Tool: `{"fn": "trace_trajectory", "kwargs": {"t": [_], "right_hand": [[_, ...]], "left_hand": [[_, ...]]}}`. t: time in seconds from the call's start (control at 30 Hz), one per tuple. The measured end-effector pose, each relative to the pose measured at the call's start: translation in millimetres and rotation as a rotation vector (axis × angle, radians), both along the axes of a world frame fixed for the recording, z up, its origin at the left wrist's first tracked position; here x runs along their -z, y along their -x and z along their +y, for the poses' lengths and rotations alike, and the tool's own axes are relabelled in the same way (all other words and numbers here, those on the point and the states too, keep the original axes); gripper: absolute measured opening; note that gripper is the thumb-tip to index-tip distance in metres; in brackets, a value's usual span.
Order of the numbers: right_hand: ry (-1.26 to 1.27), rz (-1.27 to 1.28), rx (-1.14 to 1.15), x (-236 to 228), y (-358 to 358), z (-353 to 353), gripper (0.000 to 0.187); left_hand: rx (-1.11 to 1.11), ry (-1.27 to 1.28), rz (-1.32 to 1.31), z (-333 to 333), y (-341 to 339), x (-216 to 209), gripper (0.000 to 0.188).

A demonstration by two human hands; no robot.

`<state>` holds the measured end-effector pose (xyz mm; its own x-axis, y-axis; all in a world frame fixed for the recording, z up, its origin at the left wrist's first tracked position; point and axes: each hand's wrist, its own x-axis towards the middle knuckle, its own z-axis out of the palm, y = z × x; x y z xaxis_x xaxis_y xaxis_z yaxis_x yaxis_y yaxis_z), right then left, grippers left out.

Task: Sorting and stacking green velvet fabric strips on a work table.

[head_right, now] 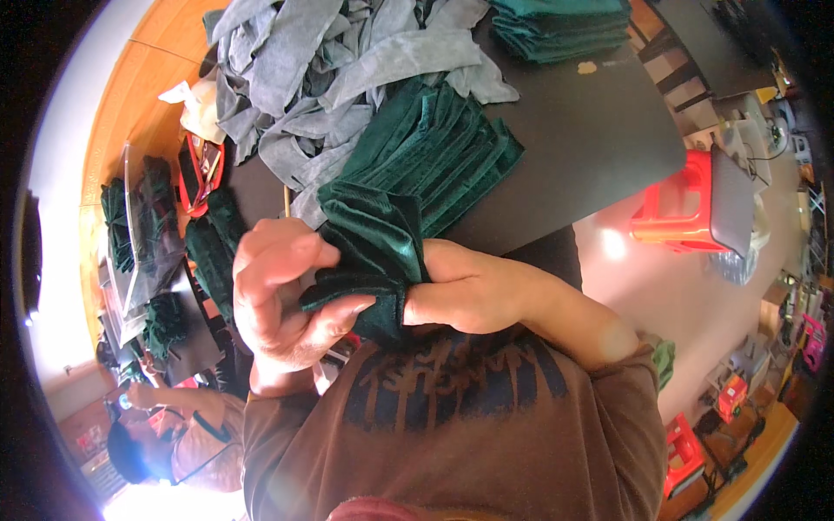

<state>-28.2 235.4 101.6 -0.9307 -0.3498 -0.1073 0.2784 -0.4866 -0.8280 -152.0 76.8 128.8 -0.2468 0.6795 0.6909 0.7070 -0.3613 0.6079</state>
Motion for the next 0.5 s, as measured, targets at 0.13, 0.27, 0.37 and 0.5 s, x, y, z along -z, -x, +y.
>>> {"fn": "trace_trajectory", "kwargs": {"t": [0.13,0.27,0.37,0.5], "right_hand": [[-0.077,0.181,0.084,-1,3,-3,0.047],[-0.419,0.489,0.097,11,5,-1,0.045],[-0.478,0.557,0.178,14,5,-5,0.046],[-0.583,0.64,0.248,13,6,-7,0.047]], "left_hand": [[-0.17,0.099,-0.056,-8,-6,6,0.057],[-0.195,0.24,0.029,-15,-8,1,0.059],[-0.193,0.317,-0.018,-19,-11,4,0.058],[-0.158,0.153,-0.022,-12,-8,7,0.047]]}}
